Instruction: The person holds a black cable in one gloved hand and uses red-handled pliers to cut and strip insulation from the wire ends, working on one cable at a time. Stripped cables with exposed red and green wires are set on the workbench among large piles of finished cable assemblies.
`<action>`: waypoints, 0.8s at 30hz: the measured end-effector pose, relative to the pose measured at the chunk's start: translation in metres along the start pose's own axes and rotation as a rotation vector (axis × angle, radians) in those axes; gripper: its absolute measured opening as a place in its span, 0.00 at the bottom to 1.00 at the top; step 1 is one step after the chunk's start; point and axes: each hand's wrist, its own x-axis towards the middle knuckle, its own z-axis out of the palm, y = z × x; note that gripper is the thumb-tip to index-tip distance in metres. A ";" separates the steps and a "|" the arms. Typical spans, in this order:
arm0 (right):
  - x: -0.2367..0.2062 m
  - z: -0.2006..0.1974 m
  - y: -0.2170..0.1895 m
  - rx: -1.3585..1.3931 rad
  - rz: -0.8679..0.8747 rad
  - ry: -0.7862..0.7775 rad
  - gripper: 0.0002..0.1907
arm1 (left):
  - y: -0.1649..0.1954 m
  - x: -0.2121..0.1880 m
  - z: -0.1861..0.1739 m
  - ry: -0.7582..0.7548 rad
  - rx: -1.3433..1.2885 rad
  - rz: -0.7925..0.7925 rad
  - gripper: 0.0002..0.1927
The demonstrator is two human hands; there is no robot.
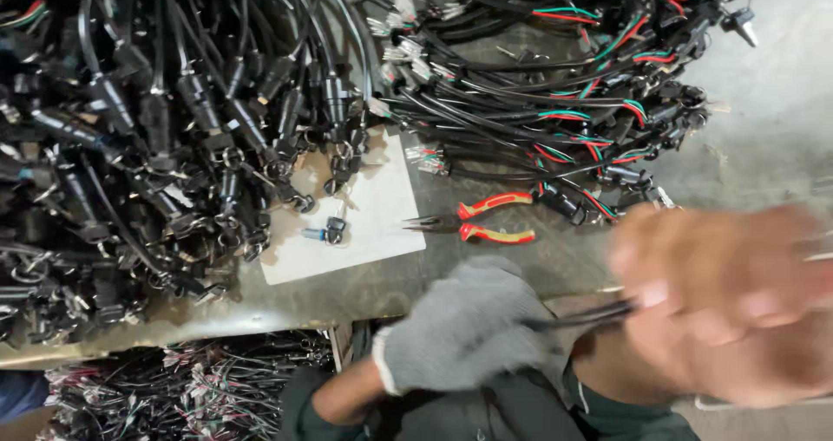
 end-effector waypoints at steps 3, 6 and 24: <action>0.008 -0.007 0.012 -0.376 -0.050 0.383 0.14 | -0.017 -0.007 -0.013 -0.073 -0.492 -0.452 0.15; 0.026 0.005 0.048 0.918 0.122 0.193 0.13 | -0.036 -0.008 -0.014 0.259 -0.917 -0.709 0.23; -0.027 -0.023 0.126 -1.331 -0.051 -0.113 0.26 | -0.051 -0.029 0.021 0.579 -0.406 -0.492 0.12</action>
